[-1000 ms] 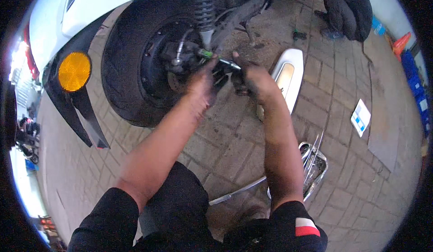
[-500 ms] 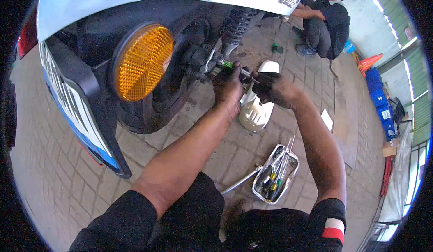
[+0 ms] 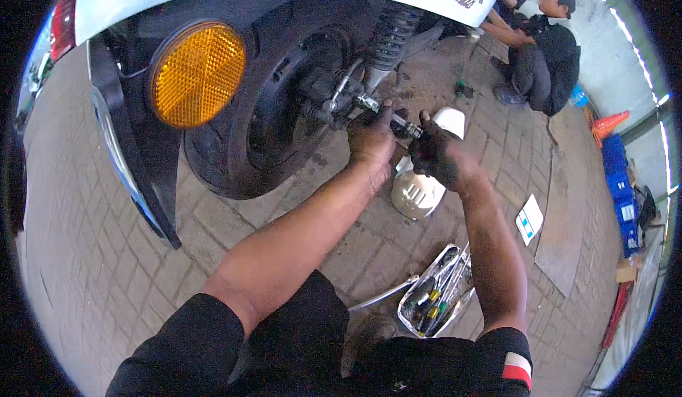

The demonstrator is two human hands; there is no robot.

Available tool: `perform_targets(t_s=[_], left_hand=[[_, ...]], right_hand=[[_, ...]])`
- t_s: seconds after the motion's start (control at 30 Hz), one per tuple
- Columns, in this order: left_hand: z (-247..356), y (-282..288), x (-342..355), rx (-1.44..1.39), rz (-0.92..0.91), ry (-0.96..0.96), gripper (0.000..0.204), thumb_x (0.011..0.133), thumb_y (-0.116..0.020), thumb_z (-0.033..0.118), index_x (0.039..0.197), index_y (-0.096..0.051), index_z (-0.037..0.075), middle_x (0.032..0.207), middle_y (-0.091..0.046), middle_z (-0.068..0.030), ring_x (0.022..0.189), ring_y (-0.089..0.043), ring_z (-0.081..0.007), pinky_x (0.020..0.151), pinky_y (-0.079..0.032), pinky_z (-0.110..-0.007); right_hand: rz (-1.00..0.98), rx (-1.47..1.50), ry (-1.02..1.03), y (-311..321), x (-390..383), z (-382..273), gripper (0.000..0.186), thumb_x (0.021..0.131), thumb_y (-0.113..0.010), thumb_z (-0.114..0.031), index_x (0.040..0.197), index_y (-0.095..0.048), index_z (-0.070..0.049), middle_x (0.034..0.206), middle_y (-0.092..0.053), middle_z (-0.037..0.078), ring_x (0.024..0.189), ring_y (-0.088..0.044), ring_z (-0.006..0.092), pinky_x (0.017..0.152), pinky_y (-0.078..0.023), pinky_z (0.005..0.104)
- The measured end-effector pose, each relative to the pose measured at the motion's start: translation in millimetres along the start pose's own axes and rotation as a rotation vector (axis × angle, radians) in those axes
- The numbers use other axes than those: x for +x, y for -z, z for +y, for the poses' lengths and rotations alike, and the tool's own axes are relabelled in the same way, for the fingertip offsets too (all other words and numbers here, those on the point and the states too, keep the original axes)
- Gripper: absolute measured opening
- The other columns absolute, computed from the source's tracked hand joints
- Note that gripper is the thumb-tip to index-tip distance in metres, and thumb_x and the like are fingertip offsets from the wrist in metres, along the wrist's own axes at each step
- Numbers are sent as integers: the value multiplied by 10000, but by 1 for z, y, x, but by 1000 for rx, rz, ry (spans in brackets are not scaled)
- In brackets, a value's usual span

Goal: The person works on the rear brake assembly of a white scooter using various tools. They loosen and tighten bolts with a socket wrench, handle a brake caliper component, and use a screwdriver to make adjustments while a second person observes and assists with paperwork.

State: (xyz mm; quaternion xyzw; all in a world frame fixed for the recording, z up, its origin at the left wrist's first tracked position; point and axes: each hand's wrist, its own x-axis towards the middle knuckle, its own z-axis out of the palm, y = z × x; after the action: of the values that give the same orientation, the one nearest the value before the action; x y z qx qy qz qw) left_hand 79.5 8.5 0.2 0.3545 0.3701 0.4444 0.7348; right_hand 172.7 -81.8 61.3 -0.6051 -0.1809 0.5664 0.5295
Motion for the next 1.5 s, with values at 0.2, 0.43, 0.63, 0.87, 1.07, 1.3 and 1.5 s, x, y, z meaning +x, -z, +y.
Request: perform_targets(t_s=[0.2,0.43,0.63,0.87,1.07,1.3,1.5], left_hand=[[24,-2,-19,-152,-140,68,303,912,-582,277,833,-601,-15,775,-629,-85,685,-596,-170,624,-452,-308],[26,-2,-24,-33,-47,85,188,914,-578,218,926,-606,33,844,-608,-59,670,-537,-132,622,-427,-290],[26,0,-24,-145,-126,144,209,892,-609,239,964,-615,44,902,-627,-43,834,-556,-156,758,-431,-321],[22,0,-16,96,-4,81,249,929,-551,263,1038,-603,45,1003,-615,-63,900,-559,-159,799,-439,-338],[10,11,-8,-264,-300,227,373,917,-544,405,1069,-575,66,936,-615,-76,966,-550,-194,790,-449,-419],[15,17,-10,-125,-318,114,393,887,-589,407,1062,-581,55,965,-611,-47,900,-549,-166,782,-440,-344],[34,-6,-33,17,-61,71,276,923,-552,306,885,-616,40,799,-588,-37,728,-539,-120,645,-436,-309]], right_hand=[[-134,-7,111,19,10,9,225,908,-579,-255,976,-564,-41,672,-538,64,549,-487,203,499,-369,299],[131,-946,989,12,8,21,349,878,-596,-188,1182,-538,-25,878,-643,182,821,-624,365,730,-489,369],[44,-213,299,9,4,8,395,869,-632,-331,1078,-594,2,797,-643,91,755,-626,238,696,-481,325],[183,-934,912,6,-2,29,314,859,-641,-212,1118,-588,-42,891,-655,160,798,-622,351,707,-481,354],[41,8,166,-2,-12,13,276,883,-618,-161,1085,-571,20,832,-587,59,758,-576,199,690,-482,313],[24,-488,575,-15,-12,22,293,862,-643,-115,1109,-544,7,876,-601,51,786,-564,138,677,-461,286],[156,-652,733,7,-5,22,297,885,-630,-208,1092,-558,-8,857,-596,40,769,-562,120,671,-454,266]])
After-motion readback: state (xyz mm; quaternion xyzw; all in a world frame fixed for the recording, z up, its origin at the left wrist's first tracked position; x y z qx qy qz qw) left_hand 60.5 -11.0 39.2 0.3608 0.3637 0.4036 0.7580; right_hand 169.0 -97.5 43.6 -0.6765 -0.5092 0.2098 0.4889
